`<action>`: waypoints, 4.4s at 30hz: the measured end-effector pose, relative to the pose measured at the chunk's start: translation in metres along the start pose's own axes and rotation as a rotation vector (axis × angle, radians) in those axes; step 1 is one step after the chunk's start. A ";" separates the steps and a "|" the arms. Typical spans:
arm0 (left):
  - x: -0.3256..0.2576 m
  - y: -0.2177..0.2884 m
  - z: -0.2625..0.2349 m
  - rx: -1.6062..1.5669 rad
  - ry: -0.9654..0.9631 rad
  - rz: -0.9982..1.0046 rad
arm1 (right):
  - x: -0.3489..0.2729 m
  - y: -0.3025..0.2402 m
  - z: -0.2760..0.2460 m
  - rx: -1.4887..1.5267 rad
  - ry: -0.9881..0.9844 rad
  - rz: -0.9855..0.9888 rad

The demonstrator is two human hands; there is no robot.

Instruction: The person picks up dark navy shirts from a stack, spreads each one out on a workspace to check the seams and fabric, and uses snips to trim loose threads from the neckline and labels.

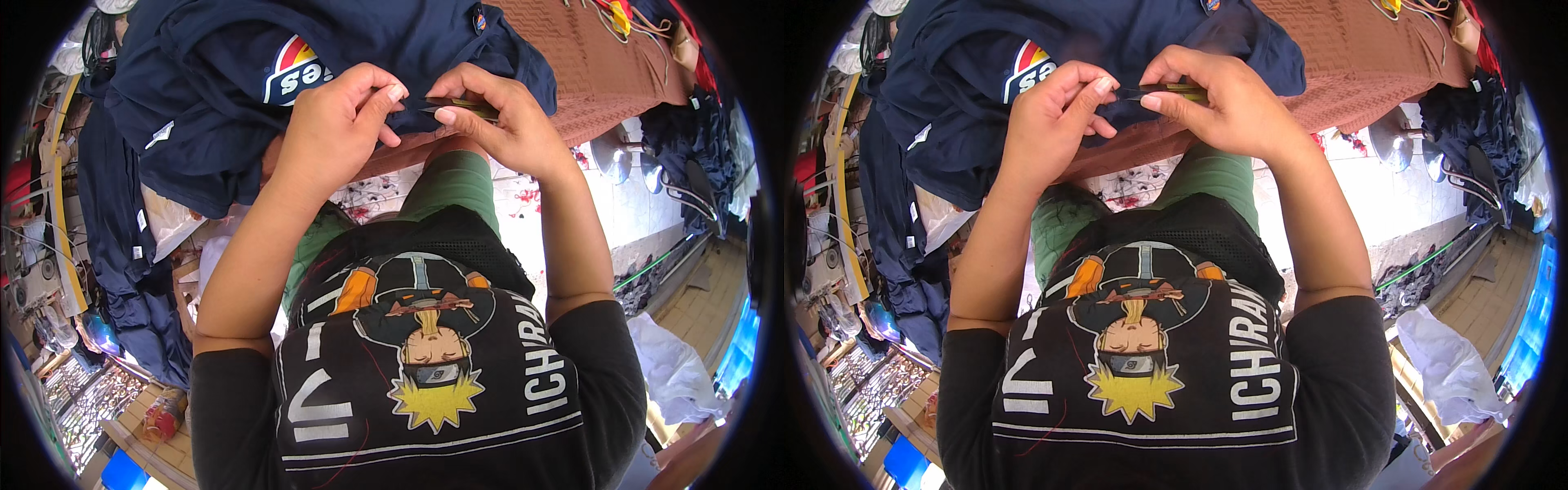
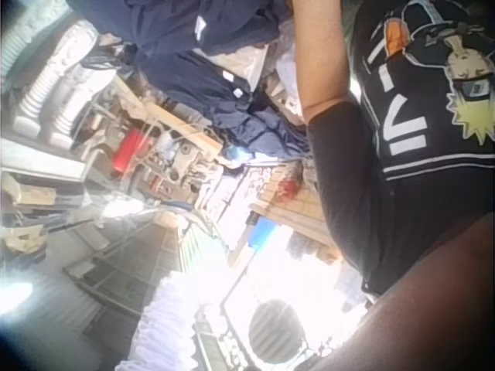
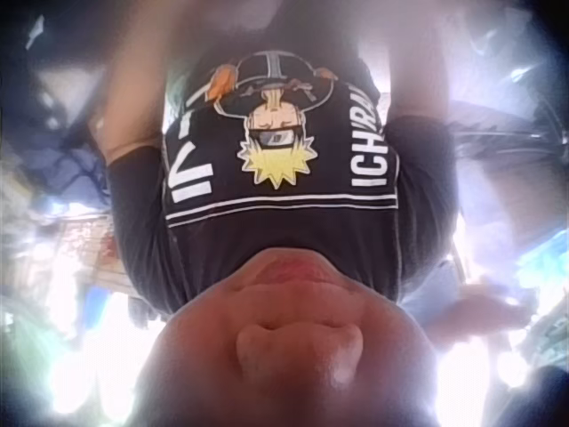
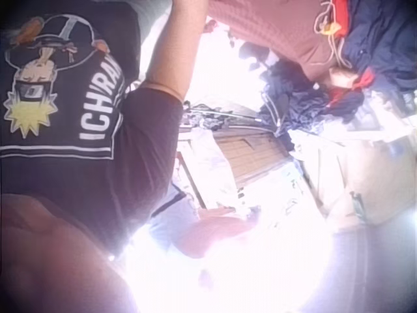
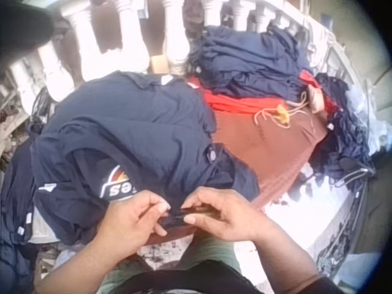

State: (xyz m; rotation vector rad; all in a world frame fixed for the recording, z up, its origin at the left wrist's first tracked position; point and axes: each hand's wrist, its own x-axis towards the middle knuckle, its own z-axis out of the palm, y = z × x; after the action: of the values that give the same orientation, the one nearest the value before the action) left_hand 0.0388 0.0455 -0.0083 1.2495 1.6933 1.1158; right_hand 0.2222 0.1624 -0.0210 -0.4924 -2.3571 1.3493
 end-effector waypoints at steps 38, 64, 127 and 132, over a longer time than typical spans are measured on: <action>-0.059 0.082 -0.068 0.167 -0.033 0.424 | -0.004 0.004 -0.036 0.011 0.204 -0.050; 0.001 -0.043 -0.028 0.768 0.469 0.337 | 0.037 0.055 -0.007 -0.216 0.247 0.113; 0.024 -0.038 -0.003 0.449 0.105 0.200 | 0.035 0.025 0.015 0.056 0.046 0.034; 0.035 -0.041 -0.016 0.320 -0.034 0.067 | 0.034 0.033 0.007 -0.019 -0.055 0.119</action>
State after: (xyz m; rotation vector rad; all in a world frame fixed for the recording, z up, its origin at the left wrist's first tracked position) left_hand 0.0023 0.0699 -0.0437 1.5224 1.8668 0.8777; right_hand 0.1928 0.1892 -0.0476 -0.6173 -2.4213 1.4100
